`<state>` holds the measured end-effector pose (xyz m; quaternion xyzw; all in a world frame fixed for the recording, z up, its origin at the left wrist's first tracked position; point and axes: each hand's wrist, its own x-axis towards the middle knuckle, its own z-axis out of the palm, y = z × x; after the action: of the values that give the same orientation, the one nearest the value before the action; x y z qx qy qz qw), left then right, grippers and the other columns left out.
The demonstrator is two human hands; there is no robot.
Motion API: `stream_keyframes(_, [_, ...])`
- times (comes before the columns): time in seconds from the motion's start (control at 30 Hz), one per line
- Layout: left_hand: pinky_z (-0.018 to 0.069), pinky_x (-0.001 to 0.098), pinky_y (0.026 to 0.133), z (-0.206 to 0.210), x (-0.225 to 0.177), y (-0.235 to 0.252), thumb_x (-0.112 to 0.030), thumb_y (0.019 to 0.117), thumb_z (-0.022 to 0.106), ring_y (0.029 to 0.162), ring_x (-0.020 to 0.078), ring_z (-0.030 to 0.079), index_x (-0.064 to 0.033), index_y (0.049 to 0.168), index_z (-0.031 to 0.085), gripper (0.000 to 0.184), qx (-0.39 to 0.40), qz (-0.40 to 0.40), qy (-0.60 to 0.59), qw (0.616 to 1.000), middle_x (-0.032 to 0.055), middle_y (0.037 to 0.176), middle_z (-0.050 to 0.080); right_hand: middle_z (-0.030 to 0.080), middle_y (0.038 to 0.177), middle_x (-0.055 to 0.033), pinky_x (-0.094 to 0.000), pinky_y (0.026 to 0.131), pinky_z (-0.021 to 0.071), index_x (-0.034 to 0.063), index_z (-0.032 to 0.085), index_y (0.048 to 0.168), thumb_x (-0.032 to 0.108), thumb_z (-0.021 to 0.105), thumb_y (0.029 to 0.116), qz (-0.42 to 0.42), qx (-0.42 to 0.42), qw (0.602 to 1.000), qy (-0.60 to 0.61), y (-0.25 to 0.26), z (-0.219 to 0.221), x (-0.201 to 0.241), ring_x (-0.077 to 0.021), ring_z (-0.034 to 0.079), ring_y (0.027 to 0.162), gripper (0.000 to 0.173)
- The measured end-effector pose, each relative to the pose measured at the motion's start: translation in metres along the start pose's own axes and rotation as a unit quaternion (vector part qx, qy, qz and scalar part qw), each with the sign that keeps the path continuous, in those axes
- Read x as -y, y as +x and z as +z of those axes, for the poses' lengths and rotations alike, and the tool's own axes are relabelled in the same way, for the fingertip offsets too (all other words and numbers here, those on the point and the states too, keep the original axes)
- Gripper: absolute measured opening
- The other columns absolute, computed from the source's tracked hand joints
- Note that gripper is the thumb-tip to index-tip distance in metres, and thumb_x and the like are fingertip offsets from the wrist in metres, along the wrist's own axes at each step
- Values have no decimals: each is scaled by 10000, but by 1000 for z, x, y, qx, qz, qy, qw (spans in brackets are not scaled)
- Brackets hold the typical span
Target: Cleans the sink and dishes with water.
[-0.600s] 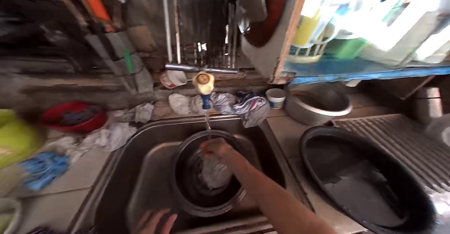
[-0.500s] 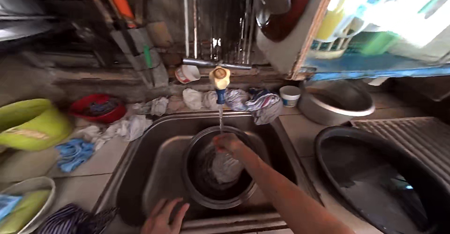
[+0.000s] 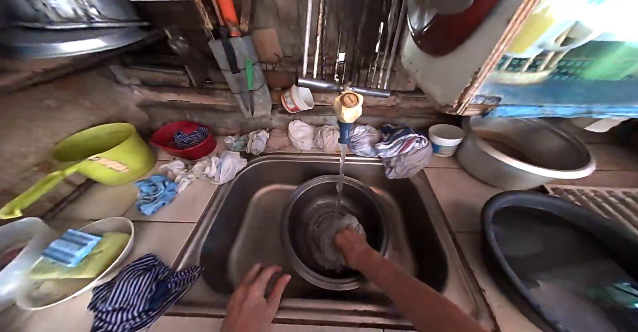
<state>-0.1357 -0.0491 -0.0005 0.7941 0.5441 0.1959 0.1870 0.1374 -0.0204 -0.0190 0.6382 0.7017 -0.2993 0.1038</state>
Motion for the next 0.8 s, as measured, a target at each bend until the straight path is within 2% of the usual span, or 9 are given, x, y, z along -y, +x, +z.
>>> stream_keyframes(0.1, [575,521,905,0,0,0,-439,966,670,1032,328,705,-97,1126,778,393,-2,-1,5,1000,154,1107,726,636,1293,-251,-582,1072,454,-9,669,1232,147,569,1024,5,-8,996,91,-13,-32,0,-413,584,1257,279])
stream_keyframes(0.17, [579,538,886,1,2,0,-426,964,677,1010,343,710,-89,1116,781,384,-7,7,8,1000,168,1096,726,670,1239,-219,-547,1057,470,8,698,1191,149,564,1031,-4,-46,989,139,-30,-58,3,-368,622,1203,252])
stream_keyframes(0.27, [548,583,938,1,2,2,-409,975,667,1073,394,690,-57,1142,765,402,21,5,1,1000,214,1138,713,680,1208,-175,-475,1056,486,31,729,1147,118,594,1010,-46,-135,972,184,-47,-73,2,-305,637,1166,212])
stream_keyframes(0.4, [555,558,938,-3,6,1,-427,971,669,1070,394,688,-62,1138,771,413,25,-3,9,1000,220,1138,711,678,1223,-184,-498,1068,469,28,729,1138,70,590,1002,-99,-101,974,178,-48,-81,10,-318,629,1181,199])
stream_keyframes(0.5, [542,556,962,0,8,5,-421,983,653,1087,403,682,-43,1152,761,428,39,4,7,999,235,1147,708,685,1190,-148,-411,1011,521,59,741,1148,74,621,979,-104,-195,941,256,-61,-96,10,-245,662,1101,207])
stream_keyframes(0.57, [547,541,966,0,7,5,-434,986,647,1089,389,685,-52,1152,762,432,45,7,8,999,222,1149,712,683,1206,-117,-390,1009,521,91,738,1167,91,639,965,-99,-216,933,272,-62,-92,2,-212,657,1107,226])
stream_keyframes(0.7, [575,505,933,-5,-3,2,-436,981,652,1063,334,703,-81,1147,768,409,43,-16,20,999,170,1157,716,608,1365,-178,-528,1099,453,108,705,1259,74,599,972,-52,-124,978,158,-34,-45,-15,-349,562,1295,307])
stream_keyframes(0.77, [588,503,907,-5,-6,1,-430,980,654,1050,325,716,-92,1147,772,396,37,-27,26,999,159,1175,720,504,1499,-211,-660,1147,323,168,694,1316,117,643,960,-31,-70,992,104,-19,-9,-16,-468,375,1434,363])
stream_keyframes(0.8, [592,500,899,-4,-6,1,-431,982,652,1046,319,717,-97,1153,770,394,39,-33,26,998,152,1178,718,419,1569,-221,-733,1114,310,218,678,1345,219,676,959,-22,-41,995,84,-12,9,-17,-529,276,1467,385])
